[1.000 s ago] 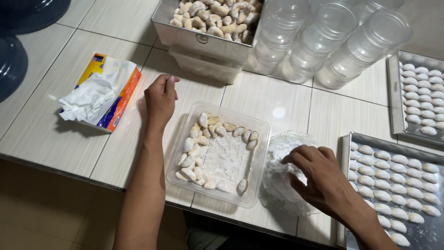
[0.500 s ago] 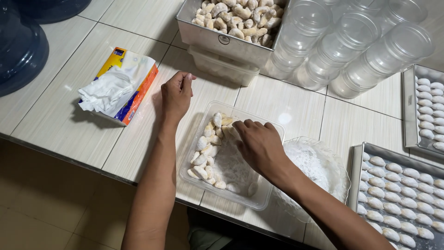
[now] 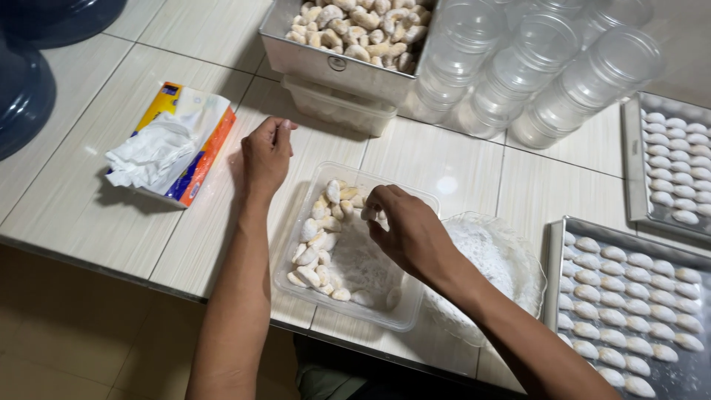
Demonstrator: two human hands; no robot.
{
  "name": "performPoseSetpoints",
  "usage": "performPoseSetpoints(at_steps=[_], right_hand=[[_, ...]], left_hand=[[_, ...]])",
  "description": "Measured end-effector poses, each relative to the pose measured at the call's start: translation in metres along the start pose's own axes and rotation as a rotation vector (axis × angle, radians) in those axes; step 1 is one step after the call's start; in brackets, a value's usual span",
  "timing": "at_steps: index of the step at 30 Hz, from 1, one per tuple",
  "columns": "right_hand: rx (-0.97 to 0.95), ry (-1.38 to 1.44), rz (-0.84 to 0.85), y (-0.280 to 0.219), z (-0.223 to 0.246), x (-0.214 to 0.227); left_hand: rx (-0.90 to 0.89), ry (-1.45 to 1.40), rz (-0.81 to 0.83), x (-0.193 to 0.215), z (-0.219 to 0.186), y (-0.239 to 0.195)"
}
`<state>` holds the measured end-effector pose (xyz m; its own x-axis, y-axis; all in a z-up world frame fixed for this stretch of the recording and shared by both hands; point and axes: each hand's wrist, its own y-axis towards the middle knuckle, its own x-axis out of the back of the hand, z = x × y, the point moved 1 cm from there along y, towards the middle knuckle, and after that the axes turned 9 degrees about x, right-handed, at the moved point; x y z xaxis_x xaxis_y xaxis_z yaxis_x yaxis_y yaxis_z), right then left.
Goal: The person takes small dough pieces from a plastic container, rolls them in a plate of white powder, and places them onto a metal baking tray. The person repeats this process for multiple dough pieces, arranging them in neat rows on the tray.
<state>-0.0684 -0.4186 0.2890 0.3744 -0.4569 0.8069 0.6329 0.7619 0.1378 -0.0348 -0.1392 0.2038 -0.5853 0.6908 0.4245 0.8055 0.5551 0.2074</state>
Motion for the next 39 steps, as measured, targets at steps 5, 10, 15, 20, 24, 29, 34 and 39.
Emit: performPoseSetpoints(at_steps=[5,10,15,20,24,29,34,39], right_hand=[[-0.065,0.252,-0.16,-0.048,0.025,0.066],[-0.248,0.094,-0.228,-0.106,-0.002,0.09],[-0.501,-0.131,-0.193,-0.154,-0.027,0.083],[-0.282,-0.243,-0.259,-0.185,-0.067,0.056],[-0.259,-0.374,-0.277,-0.188,-0.079,0.041],[-0.313,-0.387,-0.252,-0.188,-0.071,0.037],[-0.324,-0.387,-0.24,-0.191,-0.065,0.031],[-0.362,-0.423,-0.189,-0.189,-0.053,0.029]], left_hand=[[0.09,0.168,0.046,0.001,0.007,0.004],[0.09,0.197,0.041,0.003,0.001,-0.004],[0.028,0.128,0.025,0.002,0.002,-0.008],[-0.025,0.146,0.039,0.006,-0.017,-0.016],[-0.066,0.145,0.024,0.004,-0.009,-0.014],[-0.082,0.132,0.03,0.004,-0.01,-0.014],[-0.096,0.126,0.033,0.003,-0.006,-0.013],[-0.114,0.13,0.037,0.003,-0.006,-0.012]])
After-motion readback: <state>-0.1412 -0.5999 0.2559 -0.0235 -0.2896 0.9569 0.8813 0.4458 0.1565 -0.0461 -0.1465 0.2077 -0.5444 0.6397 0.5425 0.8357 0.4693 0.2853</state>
